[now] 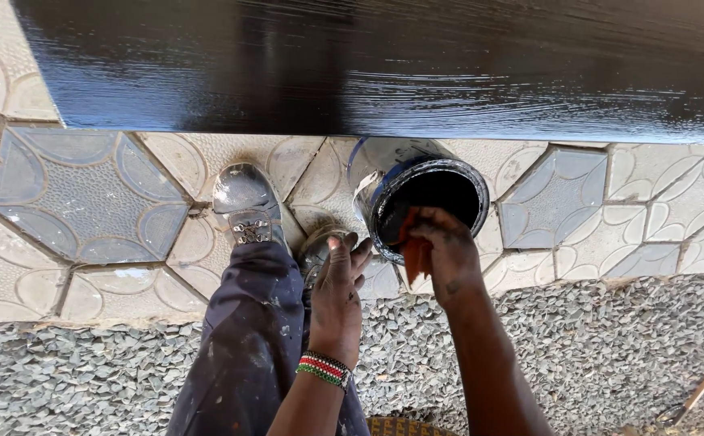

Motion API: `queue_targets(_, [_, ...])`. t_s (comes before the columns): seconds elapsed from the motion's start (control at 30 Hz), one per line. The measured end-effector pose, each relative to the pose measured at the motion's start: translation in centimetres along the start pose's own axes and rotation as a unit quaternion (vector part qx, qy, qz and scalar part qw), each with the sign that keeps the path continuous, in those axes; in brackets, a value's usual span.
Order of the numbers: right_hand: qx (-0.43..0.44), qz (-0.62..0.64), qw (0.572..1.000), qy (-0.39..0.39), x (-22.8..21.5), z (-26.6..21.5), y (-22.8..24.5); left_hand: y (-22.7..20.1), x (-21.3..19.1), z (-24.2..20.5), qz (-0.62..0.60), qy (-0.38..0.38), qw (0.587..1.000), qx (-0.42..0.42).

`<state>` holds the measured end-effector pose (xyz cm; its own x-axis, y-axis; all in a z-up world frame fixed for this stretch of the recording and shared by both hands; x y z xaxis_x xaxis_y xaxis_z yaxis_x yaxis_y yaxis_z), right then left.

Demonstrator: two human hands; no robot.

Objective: Painting a long wooden board with black paint using a sponge

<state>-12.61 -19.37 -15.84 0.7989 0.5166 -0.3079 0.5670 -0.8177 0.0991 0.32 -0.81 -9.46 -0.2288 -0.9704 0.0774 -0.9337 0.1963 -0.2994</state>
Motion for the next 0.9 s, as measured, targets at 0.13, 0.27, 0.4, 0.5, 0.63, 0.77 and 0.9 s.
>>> queue_targets(0.13, [0.012, -0.022, 0.999, -0.026, -1.8, 2.8, -1.7, 0.1, 0.0, -0.2, -0.002, 0.005, 1.0, -0.005])
queue_targets(0.27, [0.181, -0.11, 0.977, 0.011, -0.2, 0.0, -1.2, 1.2, -0.2, 0.5, -0.025, 0.009, 1.0, 0.003])
queue_targets(0.4, [0.165, -0.104, 0.98, -0.037, -2.4, 0.8, -1.2, 0.5, -0.2, 0.3, -0.01, 0.018, 1.0, 0.013])
queue_targets(0.5, [-0.103, -0.163, 0.978, 0.075, 1.6, -0.6, 3.7, 0.7, -0.2, 0.4, -0.031, 0.004, 0.999, -0.002])
queue_targets(0.63, [-0.057, -0.227, 0.972, -0.013, 2.5, -1.0, 4.0, 0.6, -0.2, 0.4, 0.0, 0.024, 1.0, 0.013])
queue_targets(0.77, [0.133, -0.002, 0.985, -0.113, -2.2, -1.9, 0.5, 0.5, 0.0, 0.2, -0.01, 0.014, 1.0, 0.0])
queue_targets(0.9, [0.059, 0.081, 0.993, -0.061, -1.2, -3.9, -1.4, 0.7, 0.2, 0.1, -0.033, 0.01, 0.999, -0.008])
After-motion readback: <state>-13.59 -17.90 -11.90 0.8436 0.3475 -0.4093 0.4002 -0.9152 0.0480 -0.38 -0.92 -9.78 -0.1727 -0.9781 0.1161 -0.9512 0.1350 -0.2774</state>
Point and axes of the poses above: each hand's wrist, its own z-axis towards the middle knuckle, its own x-axis out of the palm, y = z × x, the point moved 10 cm from there along z, towards the middle knuckle, and after that the axes turned 11 degrees about x, right-handed, at the moved point
